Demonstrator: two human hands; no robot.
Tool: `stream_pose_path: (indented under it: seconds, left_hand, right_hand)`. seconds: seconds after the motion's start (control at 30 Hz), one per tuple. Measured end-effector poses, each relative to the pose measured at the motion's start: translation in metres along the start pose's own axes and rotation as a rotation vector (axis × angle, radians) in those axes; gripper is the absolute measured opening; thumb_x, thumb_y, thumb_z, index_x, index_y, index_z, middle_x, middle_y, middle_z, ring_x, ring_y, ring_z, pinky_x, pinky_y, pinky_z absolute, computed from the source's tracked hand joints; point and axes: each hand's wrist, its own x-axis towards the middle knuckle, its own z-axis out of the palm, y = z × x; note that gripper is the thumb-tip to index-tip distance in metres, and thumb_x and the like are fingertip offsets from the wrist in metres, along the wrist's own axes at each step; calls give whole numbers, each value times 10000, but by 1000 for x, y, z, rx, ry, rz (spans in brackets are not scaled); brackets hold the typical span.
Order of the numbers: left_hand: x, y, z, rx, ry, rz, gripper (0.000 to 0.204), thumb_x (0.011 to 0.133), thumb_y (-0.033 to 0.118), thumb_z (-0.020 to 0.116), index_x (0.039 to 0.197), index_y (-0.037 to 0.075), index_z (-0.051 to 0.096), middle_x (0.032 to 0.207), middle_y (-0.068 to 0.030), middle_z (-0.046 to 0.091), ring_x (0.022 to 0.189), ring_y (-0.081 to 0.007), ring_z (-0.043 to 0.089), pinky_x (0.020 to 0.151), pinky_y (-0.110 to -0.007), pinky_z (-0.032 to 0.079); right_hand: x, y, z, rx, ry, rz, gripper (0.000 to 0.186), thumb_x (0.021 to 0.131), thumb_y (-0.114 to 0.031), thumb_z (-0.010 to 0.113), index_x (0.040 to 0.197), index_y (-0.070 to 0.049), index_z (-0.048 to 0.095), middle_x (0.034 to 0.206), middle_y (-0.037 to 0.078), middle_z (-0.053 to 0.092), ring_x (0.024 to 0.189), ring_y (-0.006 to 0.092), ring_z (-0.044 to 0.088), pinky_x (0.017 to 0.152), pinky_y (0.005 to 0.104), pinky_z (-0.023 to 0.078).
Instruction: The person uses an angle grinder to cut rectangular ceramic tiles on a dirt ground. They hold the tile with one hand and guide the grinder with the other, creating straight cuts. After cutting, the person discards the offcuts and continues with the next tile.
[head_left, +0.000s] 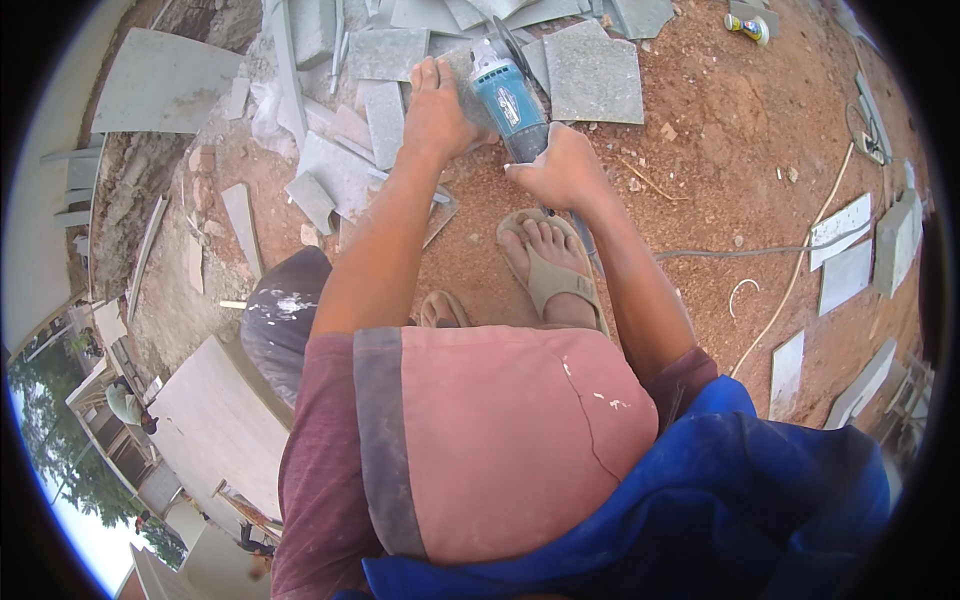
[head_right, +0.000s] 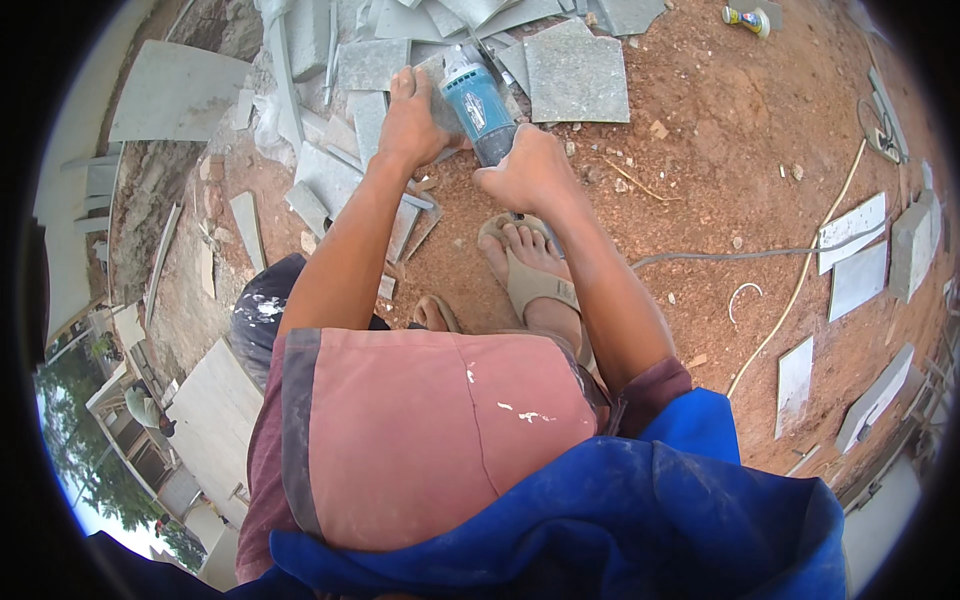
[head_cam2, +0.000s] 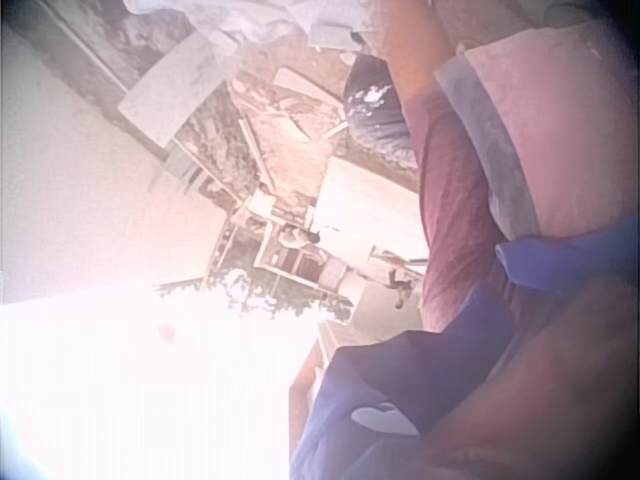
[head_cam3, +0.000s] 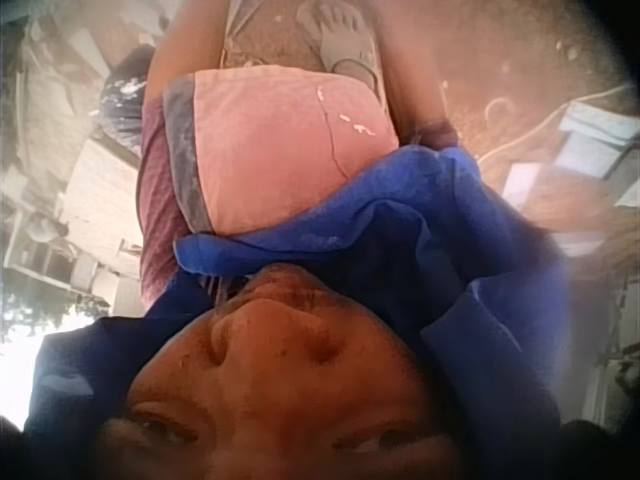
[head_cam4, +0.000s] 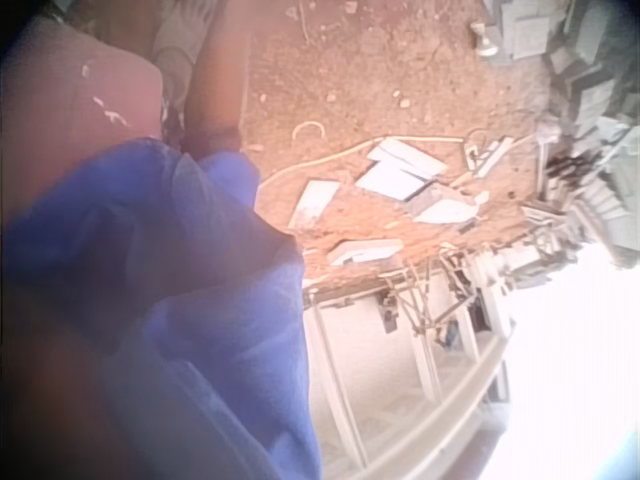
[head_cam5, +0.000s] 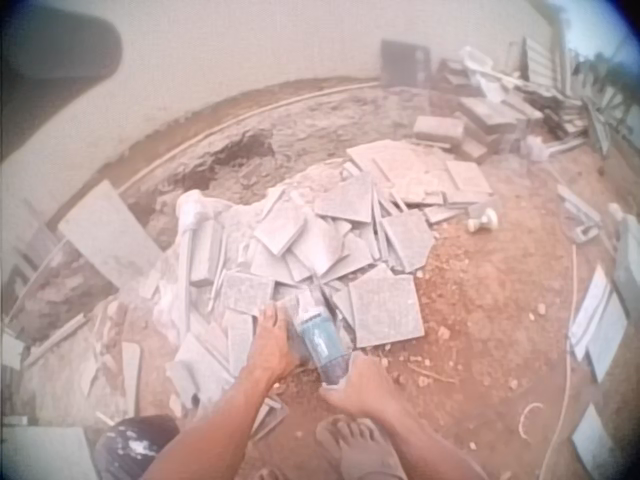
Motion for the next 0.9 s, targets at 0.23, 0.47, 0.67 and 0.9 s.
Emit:
stream_pose_path:
  seconds: [0.23, 0.47, 0.67, 0.9]
  left_hand:
    - [-1, 0, -1, 17, -15, -6, 1453, 635, 467, 1029, 1682, -116, 207, 1772, -300, 210, 1671, -428, 162, 1361, -426, 253]
    - [-1, -1, 0, 17, -6, -5, 1448, 636, 481, 1025, 1677, -120, 218, 1766, -301, 224, 1667, -429, 176, 1361, -421, 252]
    - [-3, 0, 0, 14, 5, -5, 1438, 632, 477, 1026, 1668, -130, 234, 1756, -302, 242, 1661, -431, 196, 1359, -421, 260]
    - [-5, 3, 1, -64, 58, 23, 1400, 614, 372, 1055, 1652, -131, 260, 1750, -315, 248, 1647, -466, 216, 1334, -438, 308]
  right_hand:
    - [-6, 2, 2, -23, 28, -3, 534, 728, -318, 827, 993, 131, 712, 945, 339, 753, 951, 443, 773, 877, 467, 596]
    - [4, -11, -4, -28, 11, -11, 516, 728, -317, 824, 977, 122, 713, 918, 326, 753, 929, 435, 773, 864, 456, 592]
    - [-10, 8, 1, -20, -30, 5, 536, 724, -300, 818, 1017, 140, 728, 1011, 363, 756, 1017, 463, 772, 907, 476, 608]
    - [-10, 10, 1, -10, -18, 15, 571, 722, -316, 821, 1048, 142, 716, 1029, 362, 756, 1012, 468, 772, 910, 478, 605]
